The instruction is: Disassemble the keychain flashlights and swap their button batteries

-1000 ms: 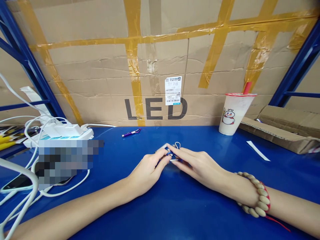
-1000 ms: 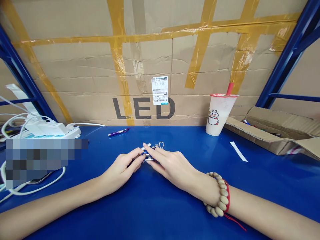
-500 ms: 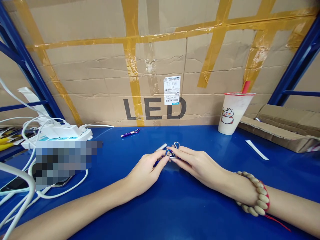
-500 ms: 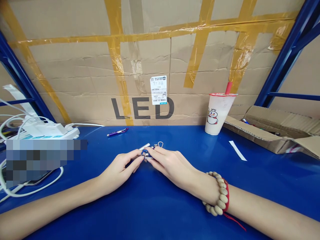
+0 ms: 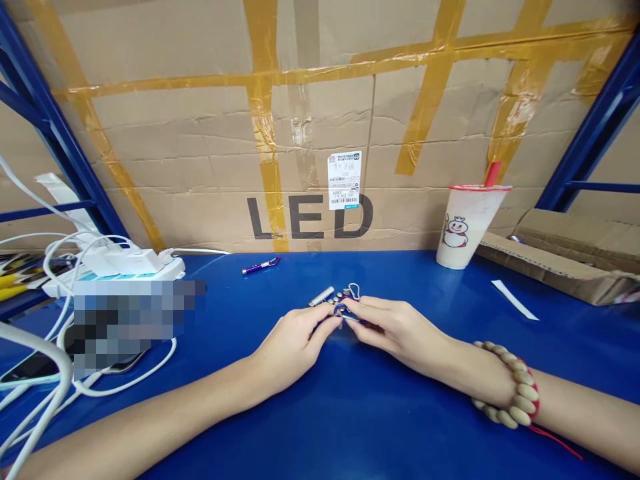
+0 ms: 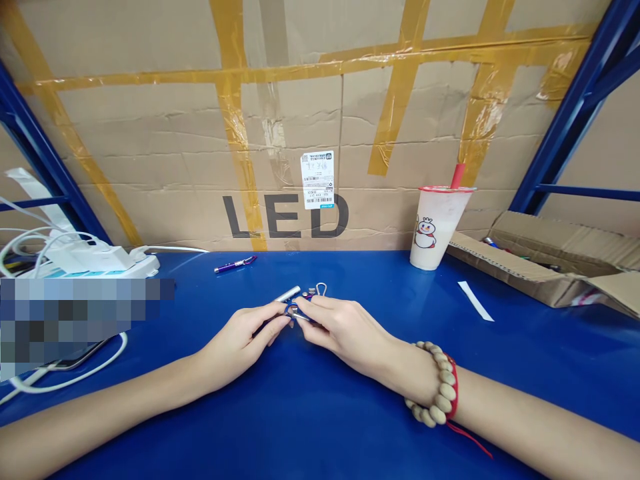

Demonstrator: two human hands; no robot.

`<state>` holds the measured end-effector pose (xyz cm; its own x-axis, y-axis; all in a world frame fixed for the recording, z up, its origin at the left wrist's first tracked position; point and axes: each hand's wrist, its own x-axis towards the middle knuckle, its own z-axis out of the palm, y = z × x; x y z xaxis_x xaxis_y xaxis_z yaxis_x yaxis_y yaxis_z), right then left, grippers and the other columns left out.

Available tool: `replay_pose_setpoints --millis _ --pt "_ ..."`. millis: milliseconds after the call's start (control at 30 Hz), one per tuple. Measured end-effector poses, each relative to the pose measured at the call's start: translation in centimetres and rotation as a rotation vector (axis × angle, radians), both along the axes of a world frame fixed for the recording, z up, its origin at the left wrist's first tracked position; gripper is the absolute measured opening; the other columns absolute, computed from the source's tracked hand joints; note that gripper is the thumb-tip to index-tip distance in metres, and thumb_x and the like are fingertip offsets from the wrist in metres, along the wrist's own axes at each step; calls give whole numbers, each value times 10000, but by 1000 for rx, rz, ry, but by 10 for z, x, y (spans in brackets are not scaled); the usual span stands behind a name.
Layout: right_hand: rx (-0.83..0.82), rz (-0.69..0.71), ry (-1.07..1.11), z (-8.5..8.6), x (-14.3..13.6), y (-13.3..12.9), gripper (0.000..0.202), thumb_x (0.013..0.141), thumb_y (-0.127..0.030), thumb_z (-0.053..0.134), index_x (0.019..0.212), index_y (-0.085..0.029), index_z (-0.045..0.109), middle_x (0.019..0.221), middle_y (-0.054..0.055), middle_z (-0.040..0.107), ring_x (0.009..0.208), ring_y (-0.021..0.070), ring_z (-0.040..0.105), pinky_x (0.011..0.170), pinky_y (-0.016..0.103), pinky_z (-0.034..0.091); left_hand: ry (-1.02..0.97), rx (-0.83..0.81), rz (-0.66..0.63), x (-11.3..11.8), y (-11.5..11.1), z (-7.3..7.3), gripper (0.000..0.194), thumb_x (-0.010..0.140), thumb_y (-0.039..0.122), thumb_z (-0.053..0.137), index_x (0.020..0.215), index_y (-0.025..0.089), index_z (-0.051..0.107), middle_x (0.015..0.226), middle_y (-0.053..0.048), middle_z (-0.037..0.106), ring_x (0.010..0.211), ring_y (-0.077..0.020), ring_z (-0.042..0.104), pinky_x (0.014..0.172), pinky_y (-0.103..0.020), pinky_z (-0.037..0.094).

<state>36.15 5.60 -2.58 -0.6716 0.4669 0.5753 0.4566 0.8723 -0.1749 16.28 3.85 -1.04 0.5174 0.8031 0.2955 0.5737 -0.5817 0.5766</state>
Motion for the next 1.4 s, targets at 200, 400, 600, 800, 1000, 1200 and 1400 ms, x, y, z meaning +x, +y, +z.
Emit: replay_pose_setpoints --millis 200,400,600,800,1000,1200,1400 --pt "49 24 57 3 -1 -1 253 963 -254 376 902 -140 594 735 35 559 613 108 492 573 205 432 15 27 -21 -1 -1 -3 228 935 279 374 906 194 584 642 24 530 571 -116 494 597 -202 368" --pt "84 9 171 5 -2 -1 214 949 -217 420 972 -124 611 744 30 568 652 101 508 608 181 426 -55 -28 -21 0 -2 -2 187 918 300 410 950 191 558 621 40 530 562 -102 489 577 -194 359" --pt "83 10 183 4 -3 -1 239 950 -215 419 1064 -123 608 813 45 602 718 110 547 647 185 439 -61 -46 -17 0 -3 -1 187 918 322 395 906 192 529 607 56 477 534 -89 427 536 -198 317" --pt "8 38 168 2 -2 -1 242 954 -191 420 1137 -151 572 890 42 600 787 104 547 723 180 447 -21 -67 -42 0 -1 -3 211 927 329 376 815 193 493 623 53 501 555 -92 457 566 -206 329" --pt "-3 56 177 3 -4 -1 222 961 -202 407 1100 -167 576 871 36 579 761 104 529 717 189 448 -13 -76 -62 0 1 -3 247 929 349 362 787 193 491 612 48 511 559 -97 462 574 -209 337" --pt "38 46 199 4 -5 -1 212 961 -219 409 1033 -164 600 852 32 589 729 104 522 690 191 442 -13 -103 -45 0 -2 -2 210 926 353 352 852 201 476 615 53 494 558 -100 450 571 -211 337" --pt "-11 -55 211 6 -6 0 264 961 -282 399 963 -155 630 744 25 590 641 113 519 620 208 437 -5 -80 43 1 -2 -2 194 919 369 351 892 220 472 614 65 510 543 -102 468 585 -216 348"
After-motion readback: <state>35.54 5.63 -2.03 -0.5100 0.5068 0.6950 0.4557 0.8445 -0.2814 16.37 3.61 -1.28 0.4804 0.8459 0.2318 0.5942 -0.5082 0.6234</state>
